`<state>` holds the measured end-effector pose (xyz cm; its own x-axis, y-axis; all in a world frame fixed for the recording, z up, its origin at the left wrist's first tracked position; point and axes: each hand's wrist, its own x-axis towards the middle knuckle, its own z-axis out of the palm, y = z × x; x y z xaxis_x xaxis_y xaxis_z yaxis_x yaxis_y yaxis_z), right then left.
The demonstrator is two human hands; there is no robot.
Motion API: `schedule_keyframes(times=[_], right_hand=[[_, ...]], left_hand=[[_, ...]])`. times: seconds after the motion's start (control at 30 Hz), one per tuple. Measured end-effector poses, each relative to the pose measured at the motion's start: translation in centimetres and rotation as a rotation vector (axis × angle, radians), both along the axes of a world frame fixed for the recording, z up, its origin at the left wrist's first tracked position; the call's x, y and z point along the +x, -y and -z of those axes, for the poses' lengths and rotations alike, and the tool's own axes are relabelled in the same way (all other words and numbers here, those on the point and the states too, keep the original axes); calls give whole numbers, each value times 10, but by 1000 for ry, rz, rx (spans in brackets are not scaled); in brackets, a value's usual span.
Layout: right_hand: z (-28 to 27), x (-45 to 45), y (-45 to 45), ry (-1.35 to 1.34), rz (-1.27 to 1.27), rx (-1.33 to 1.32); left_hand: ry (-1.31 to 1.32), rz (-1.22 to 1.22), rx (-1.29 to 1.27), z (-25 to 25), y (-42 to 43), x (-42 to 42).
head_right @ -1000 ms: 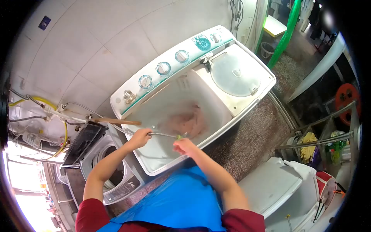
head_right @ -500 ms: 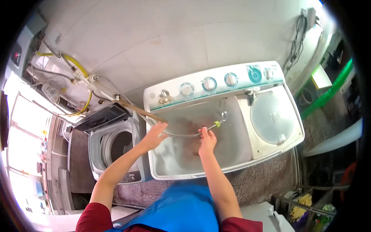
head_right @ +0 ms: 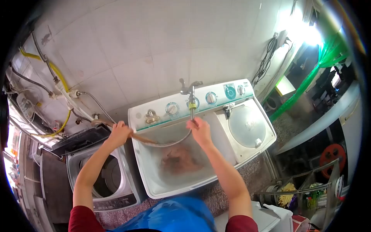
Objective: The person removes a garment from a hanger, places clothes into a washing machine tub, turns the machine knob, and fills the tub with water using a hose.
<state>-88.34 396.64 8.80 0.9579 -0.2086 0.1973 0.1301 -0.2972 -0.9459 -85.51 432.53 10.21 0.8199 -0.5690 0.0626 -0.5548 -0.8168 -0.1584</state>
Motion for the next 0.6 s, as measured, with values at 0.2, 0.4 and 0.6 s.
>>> schedule_keyframes(times=[0.2,0.4,0.6], right_hand=[[-56,30,-33,36,-78,-348],[-114,54,-70,24,-55,-609],[-162,67,-103,58,-54,-713]], left_hand=[[-118,123,-311,-16,-41,-16],[-135,214,-696,-24,-62,-10],[-38,294,-522,3,-70,-18]])
